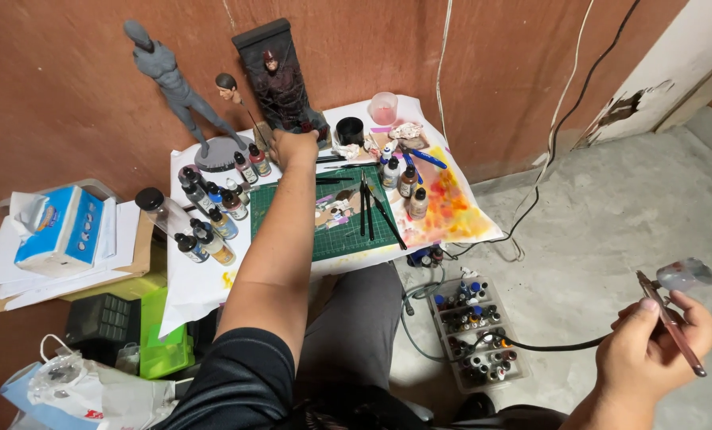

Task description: A person uses an airbrush to paint a detailed figure statue of a character on a base at a workspace.

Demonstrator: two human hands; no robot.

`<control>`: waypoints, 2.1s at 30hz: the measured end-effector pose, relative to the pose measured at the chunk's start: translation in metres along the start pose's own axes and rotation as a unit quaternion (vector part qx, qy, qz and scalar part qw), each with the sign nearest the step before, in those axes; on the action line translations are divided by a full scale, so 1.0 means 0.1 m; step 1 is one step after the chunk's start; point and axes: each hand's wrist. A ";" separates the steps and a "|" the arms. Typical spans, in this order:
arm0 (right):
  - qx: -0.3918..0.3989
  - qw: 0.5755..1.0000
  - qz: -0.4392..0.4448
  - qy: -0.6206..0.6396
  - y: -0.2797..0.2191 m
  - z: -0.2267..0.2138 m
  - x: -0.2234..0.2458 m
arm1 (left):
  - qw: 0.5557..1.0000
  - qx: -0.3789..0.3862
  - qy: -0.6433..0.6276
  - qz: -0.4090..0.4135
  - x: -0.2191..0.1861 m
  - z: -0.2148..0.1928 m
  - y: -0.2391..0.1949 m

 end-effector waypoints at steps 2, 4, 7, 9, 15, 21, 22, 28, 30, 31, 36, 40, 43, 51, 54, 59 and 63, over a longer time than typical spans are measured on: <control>0.000 1.000 0.005 0.001 0.01 0.01 0.03 | 1.000 0.014 0.005 -0.005 -0.05 -0.08 -0.07; 0.002 1.000 0.011 0.002 0.00 0.01 0.04 | 1.000 0.026 0.012 -0.012 -0.08 -0.16 -0.16; -0.005 1.000 0.011 -0.006 0.00 0.02 0.04 | 0.998 0.054 0.003 -0.018 -0.11 -0.17 -0.20; -0.004 1.000 0.020 0.009 -0.01 0.03 0.04 | 0.997 -0.022 -0.068 0.043 -0.07 -0.05 -0.11; 0.005 1.000 0.006 0.006 -0.02 0.04 0.02 | 0.974 -0.157 -0.138 0.089 -0.26 0.16 0.18; 0.010 1.000 0.002 -0.015 -0.01 0.03 0.04 | 0.987 -0.127 -0.090 -0.045 -0.56 0.07 0.16; 0.011 1.000 0.005 -0.017 -0.01 0.03 0.03 | 0.987 -0.127 -0.086 -0.046 -0.56 0.10 0.18; -0.002 1.000 0.010 -0.007 0.00 0.01 0.00 | 0.983 -0.165 -0.074 -0.042 -0.60 0.18 0.20; -0.012 0.999 0.037 -0.009 0.01 0.02 0.06 | 0.980 -0.177 -0.073 -0.057 -0.63 0.20 0.21; -0.013 0.999 0.037 -0.010 0.00 0.02 0.03 | 0.980 -0.176 -0.072 -0.055 -0.64 0.20 0.20; -0.003 1.000 0.015 -0.012 0.00 0.00 0.00 | 0.976 -0.196 -0.072 -0.057 -0.65 0.24 0.21; -0.006 1.000 0.028 -0.007 0.01 0.00 0.00 | 0.977 -0.195 -0.074 -0.053 -0.63 0.24 0.24; -0.009 1.000 0.005 -0.011 0.01 0.00 0.00 | 0.976 -0.194 -0.086 -0.048 -0.61 0.24 0.28; 0.012 1.000 0.005 -0.014 0.01 0.02 0.05 | 0.984 -0.129 -0.118 0.021 -0.51 0.26 0.44; 0.013 1.000 0.010 -0.014 0.00 0.03 0.04 | 0.984 -0.123 -0.125 0.043 -0.47 0.26 0.47; 0.022 1.000 0.000 -0.021 0.00 0.04 0.01 | 0.984 -0.108 -0.128 0.066 -0.52 0.24 0.49; 0.021 0.999 0.017 -0.017 -0.01 0.05 0.02 | 0.982 -0.123 -0.128 0.058 -0.52 0.30 0.55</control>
Point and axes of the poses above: each hand's wrist, its own y-axis towards the middle knuckle, its own z-axis out of the palm, x = y × z, and after that the axes turned 6 degrees about -z, right-handed
